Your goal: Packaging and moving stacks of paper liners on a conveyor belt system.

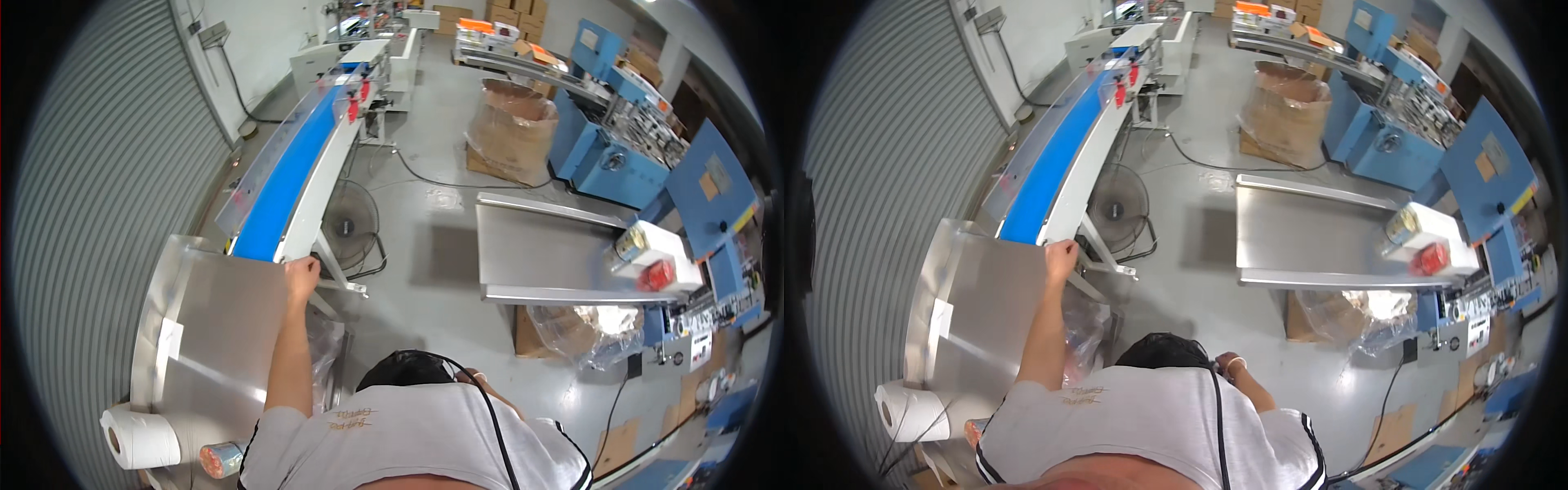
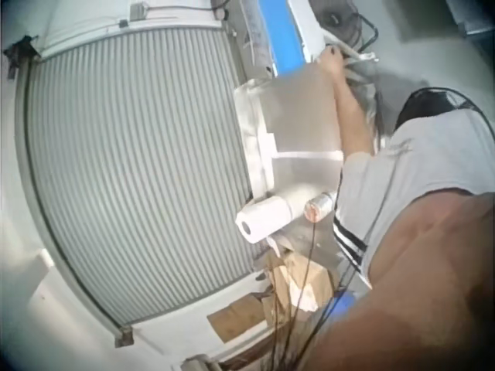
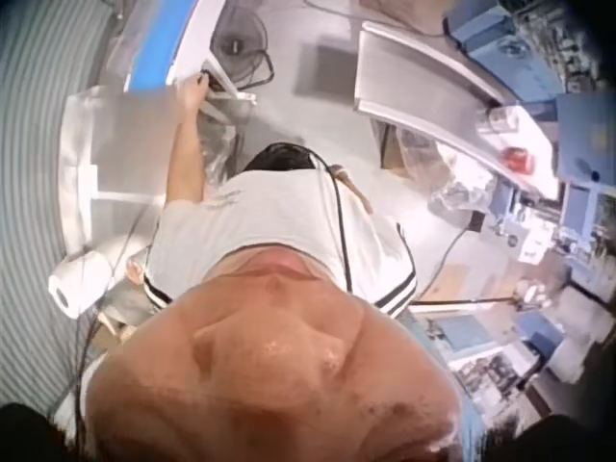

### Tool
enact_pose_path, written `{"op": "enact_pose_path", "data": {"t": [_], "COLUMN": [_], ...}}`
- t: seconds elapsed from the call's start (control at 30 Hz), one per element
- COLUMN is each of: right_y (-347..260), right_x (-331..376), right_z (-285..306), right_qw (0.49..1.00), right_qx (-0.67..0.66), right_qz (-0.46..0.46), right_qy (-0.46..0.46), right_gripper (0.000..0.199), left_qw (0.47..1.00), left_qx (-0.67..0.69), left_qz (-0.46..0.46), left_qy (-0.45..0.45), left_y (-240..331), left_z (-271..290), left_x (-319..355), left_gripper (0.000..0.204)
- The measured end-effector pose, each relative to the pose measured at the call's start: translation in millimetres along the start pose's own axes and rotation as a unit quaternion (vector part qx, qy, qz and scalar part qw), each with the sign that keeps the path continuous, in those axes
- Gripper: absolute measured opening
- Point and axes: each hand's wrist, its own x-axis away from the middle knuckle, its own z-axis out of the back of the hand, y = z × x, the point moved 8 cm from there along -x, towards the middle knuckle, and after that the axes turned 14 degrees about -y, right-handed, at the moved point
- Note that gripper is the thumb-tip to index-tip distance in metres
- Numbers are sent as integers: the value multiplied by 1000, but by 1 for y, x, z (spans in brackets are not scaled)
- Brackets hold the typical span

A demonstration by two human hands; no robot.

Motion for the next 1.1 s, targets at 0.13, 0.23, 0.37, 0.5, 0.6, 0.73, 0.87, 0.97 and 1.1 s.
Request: {"op": "enact_pose_path", "data": {"t": [0.13,0.23,0.37,0.5,0.6,0.73,0.87,0.97,1.1], "right_y": [79,85,168,178,210,288,316,354,380], "right_x": [-6,59,77,169,173,183,157,139,151], "right_z": [-102,-106,-233,-292,-249,-192,-144,-168,-287], "right_qw": [904,856,738,629,674,783,851,854,800], "right_qx": [-403,-502,-656,-742,-712,-595,-498,-482,-532], "right_qz": [-129,-99,-139,-130,-94,-112,-116,-151,-235], "right_qy": [58,75,73,191,170,142,121,125,145], "right_gripper": [34,32,28,13,9,12,15,17,20], "left_qw": [999,983,987,899,734,767,762,742,748], "left_qx": [-36,-166,-93,-96,-167,-339,-34,-41,129], "left_qz": [8,47,97,31,53,-225,-143,-257,-336], "left_qy": [15,58,-87,-425,-657,-496,-630,-617,-557], "left_y": [12,-19,51,87,-14,165,229,327,466], "left_z": [5,-15,-120,-333,-479,-519,-495,-426,-396], "left_x": [7,40,84,210,326,385,315,295,254], "left_gripper": [11,29,42,27,36,32,30,25,20]}}
